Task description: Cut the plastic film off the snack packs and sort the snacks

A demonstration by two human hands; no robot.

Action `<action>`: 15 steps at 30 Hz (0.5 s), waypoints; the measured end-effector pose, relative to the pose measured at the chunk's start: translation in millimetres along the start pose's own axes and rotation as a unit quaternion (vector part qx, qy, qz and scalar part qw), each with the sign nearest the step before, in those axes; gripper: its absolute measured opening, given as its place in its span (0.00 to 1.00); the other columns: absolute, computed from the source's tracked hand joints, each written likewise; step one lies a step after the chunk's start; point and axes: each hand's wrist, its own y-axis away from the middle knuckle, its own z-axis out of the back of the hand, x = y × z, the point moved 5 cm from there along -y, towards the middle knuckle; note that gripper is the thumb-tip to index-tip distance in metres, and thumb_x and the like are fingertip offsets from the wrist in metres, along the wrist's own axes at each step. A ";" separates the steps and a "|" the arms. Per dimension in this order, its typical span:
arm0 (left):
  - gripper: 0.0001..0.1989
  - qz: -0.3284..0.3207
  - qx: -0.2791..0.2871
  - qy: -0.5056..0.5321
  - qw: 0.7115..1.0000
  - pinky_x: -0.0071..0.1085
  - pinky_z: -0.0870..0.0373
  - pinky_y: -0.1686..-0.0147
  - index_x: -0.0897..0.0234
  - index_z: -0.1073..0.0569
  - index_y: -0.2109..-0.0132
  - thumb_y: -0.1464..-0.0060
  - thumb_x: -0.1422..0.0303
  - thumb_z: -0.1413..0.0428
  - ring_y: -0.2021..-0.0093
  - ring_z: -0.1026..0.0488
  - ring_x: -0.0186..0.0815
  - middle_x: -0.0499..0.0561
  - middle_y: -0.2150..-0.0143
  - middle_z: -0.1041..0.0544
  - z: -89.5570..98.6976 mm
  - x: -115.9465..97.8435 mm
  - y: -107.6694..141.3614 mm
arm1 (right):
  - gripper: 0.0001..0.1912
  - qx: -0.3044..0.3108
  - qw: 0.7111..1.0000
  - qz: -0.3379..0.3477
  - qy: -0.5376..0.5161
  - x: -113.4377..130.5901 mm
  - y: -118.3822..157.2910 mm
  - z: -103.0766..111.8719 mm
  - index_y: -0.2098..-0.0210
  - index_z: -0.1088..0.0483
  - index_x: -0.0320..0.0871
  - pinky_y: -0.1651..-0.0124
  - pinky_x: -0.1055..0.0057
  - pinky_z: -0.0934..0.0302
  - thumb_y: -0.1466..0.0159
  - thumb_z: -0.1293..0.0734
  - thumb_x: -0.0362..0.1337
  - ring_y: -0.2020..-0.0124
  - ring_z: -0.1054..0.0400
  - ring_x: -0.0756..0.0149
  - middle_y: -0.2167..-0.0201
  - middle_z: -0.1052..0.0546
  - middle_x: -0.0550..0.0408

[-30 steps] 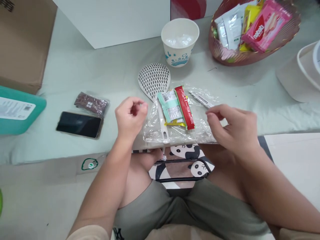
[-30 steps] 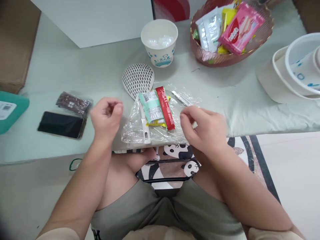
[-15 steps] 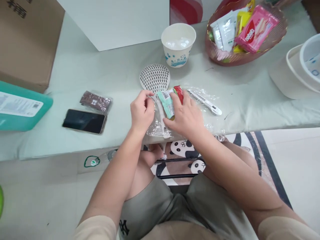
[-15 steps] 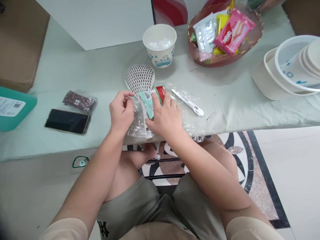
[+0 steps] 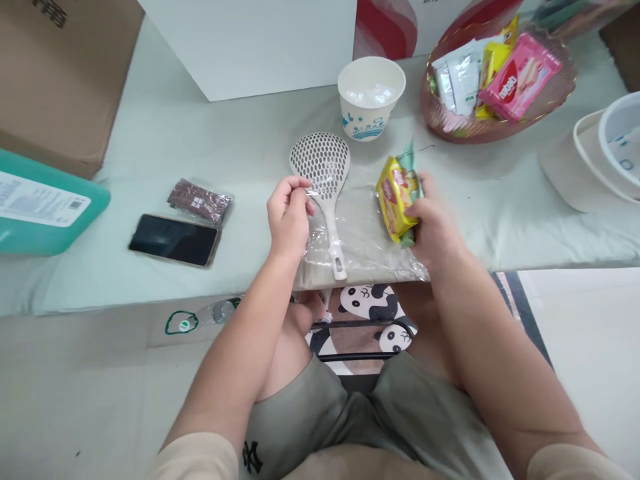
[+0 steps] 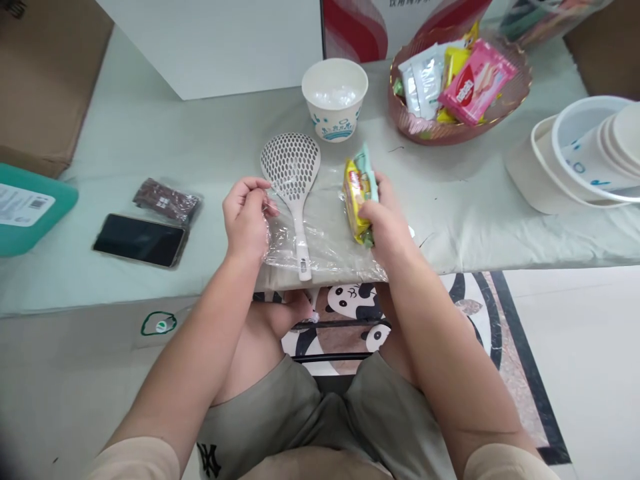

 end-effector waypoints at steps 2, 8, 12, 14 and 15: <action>0.11 0.006 -0.005 0.001 1.000 0.26 0.36 0.75 0.59 0.27 0.65 0.42 0.77 0.52 0.78 0.34 0.28 0.44 0.78 0.34 2.9 2.3 -1.4 | 0.37 0.002 0.985 -0.078 -0.154 -1.8 0.2 11.4 0.34 0.40 0.37 0.56 0.54 0.34 0.41 0.52 0.38 0.66 0.25 0.53 0.60 0.18 0.41; 0.08 0.028 -0.012 0.026 0.999 0.25 0.39 0.77 0.60 0.25 0.65 0.45 0.75 0.48 0.78 0.35 0.27 0.43 0.78 0.34 6.4 3.8 -1.6 | 0.38 -0.023 0.926 -0.144 -0.349 7.6 10.1 50.2 0.44 0.27 0.37 0.57 0.44 0.35 0.45 0.51 0.45 0.67 0.24 0.45 0.63 0.20 0.35; 0.06 0.039 -0.014 0.011 0.999 0.25 0.40 0.77 0.60 0.25 0.66 0.47 0.72 0.47 0.78 0.34 0.28 0.43 0.78 0.33 4.0 -0.7 -1.3 | 0.38 -0.095 0.926 -0.157 -0.330 -11.3 -1.9 77.4 0.44 0.27 0.42 0.58 0.44 0.34 0.49 0.47 0.46 0.61 0.23 0.42 0.58 0.20 0.34; 0.06 0.038 -0.014 0.000 0.999 0.25 0.40 0.77 0.60 0.25 0.66 0.47 0.71 0.47 0.78 0.34 0.28 0.43 0.78 0.32 2.2 -2.6 -1.5 | 0.39 -0.168 0.935 -0.133 -0.283 -23.1 -22.8 98.4 0.41 0.31 0.43 0.55 0.46 0.33 0.51 0.46 0.45 0.55 0.23 0.43 0.50 0.21 0.35; 0.06 0.037 -0.016 -0.005 0.999 0.25 0.40 0.78 0.61 0.24 0.66 0.47 0.71 0.46 0.78 0.34 0.28 0.43 0.78 0.32 1.6 -3.1 -1.6 | 0.40 -0.208 0.942 -0.103 -0.243 -27.4 -36.4 111.3 0.39 0.33 0.44 0.53 0.48 0.32 0.51 0.45 0.43 0.51 0.23 0.44 0.45 0.23 0.36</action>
